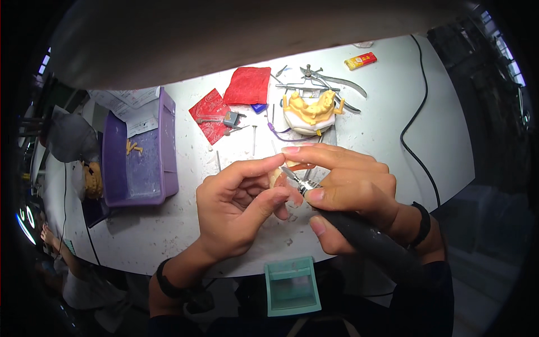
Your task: The recorder is using a handheld grinding tool to refine the shape of a pink dental prosthetic (denture base).
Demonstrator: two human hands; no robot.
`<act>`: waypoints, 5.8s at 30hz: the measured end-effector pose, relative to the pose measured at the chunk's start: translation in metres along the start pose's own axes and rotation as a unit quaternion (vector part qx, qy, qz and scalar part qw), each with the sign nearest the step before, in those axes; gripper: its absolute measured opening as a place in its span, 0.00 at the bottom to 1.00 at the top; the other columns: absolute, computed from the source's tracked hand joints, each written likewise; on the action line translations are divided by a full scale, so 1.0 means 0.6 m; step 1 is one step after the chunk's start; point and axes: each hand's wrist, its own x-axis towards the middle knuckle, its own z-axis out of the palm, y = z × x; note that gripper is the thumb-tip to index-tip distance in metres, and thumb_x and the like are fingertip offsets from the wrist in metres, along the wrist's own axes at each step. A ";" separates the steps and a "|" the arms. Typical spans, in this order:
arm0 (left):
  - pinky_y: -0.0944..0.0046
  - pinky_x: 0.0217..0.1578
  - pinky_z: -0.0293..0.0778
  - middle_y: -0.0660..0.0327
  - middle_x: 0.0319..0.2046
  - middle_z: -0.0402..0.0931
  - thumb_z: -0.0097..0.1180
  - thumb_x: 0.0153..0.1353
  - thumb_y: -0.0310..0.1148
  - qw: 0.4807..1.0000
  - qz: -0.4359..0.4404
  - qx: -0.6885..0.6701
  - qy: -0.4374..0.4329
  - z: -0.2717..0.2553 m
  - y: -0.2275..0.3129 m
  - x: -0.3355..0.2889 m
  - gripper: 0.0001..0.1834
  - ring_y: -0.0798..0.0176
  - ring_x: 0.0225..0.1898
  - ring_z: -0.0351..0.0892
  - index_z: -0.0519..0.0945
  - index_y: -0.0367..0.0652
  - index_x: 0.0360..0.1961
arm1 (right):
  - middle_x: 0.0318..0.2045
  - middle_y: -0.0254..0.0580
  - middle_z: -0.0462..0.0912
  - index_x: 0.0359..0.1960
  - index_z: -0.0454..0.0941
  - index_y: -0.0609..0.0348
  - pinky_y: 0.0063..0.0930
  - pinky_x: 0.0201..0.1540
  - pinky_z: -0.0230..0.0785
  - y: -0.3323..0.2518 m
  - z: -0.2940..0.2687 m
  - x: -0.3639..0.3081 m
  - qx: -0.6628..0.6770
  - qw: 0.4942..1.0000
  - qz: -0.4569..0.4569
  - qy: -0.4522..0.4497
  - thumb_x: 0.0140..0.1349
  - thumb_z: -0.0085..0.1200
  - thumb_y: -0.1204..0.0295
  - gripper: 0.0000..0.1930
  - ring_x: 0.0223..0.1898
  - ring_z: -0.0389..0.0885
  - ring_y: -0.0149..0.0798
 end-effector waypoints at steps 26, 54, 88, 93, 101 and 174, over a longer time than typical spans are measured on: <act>0.69 0.31 0.78 0.55 0.31 0.81 0.58 0.63 0.19 0.989 0.067 0.129 0.004 0.004 -0.005 0.003 0.19 0.68 0.29 0.80 0.73 0.30 0.55 | 0.46 0.66 0.82 0.40 0.73 0.59 0.33 0.49 0.75 -0.012 -0.007 -0.010 0.102 0.981 0.157 0.046 0.51 0.57 0.70 0.14 0.43 0.86 0.47; 0.64 0.31 0.79 0.43 0.34 0.81 0.52 0.70 0.30 0.946 -0.122 -0.285 -0.096 -0.023 0.000 -0.001 0.20 0.62 0.28 0.81 0.67 0.34 0.60 | 0.21 0.40 0.77 0.44 0.69 0.55 0.60 0.48 0.76 -0.004 0.006 0.003 -0.066 0.995 -0.069 0.024 0.52 0.60 0.76 0.18 0.43 0.85 0.62; 0.68 0.36 0.80 0.43 0.35 0.82 0.54 0.68 0.26 0.975 -0.082 -0.194 -0.064 -0.016 0.009 -0.002 0.20 0.64 0.33 0.83 0.68 0.30 0.58 | 0.19 0.39 0.72 0.46 0.67 0.53 0.63 0.50 0.74 -0.012 -0.003 0.003 -0.023 1.000 -0.018 -0.003 0.51 0.58 0.78 0.20 0.46 0.83 0.64; 0.68 0.37 0.80 0.44 0.35 0.82 0.54 0.68 0.24 0.983 -0.065 -0.164 -0.057 -0.012 0.010 -0.002 0.19 0.64 0.33 0.83 0.69 0.30 0.58 | 0.19 0.39 0.72 0.45 0.67 0.54 0.64 0.51 0.73 -0.013 -0.004 0.005 -0.012 1.000 -0.013 -0.002 0.51 0.58 0.78 0.20 0.47 0.82 0.65; 0.69 0.37 0.80 0.44 0.34 0.82 0.53 0.67 0.22 0.987 -0.065 -0.137 -0.048 -0.009 0.016 -0.002 0.18 0.65 0.33 0.83 0.69 0.29 0.57 | 0.19 0.40 0.73 0.45 0.66 0.53 0.65 0.53 0.72 -0.018 -0.009 0.006 -0.006 1.000 0.004 -0.016 0.51 0.58 0.77 0.19 0.48 0.82 0.66; 0.73 0.28 0.75 0.49 0.39 0.82 0.51 0.71 0.31 0.995 -0.071 -0.041 -0.056 -0.015 0.020 0.004 0.16 0.69 0.28 0.79 0.73 0.31 0.55 | 0.25 0.41 0.77 0.51 0.66 0.59 0.38 0.46 0.78 -0.009 0.003 -0.007 0.077 0.988 0.109 0.077 0.59 0.60 0.78 0.20 0.37 0.84 0.42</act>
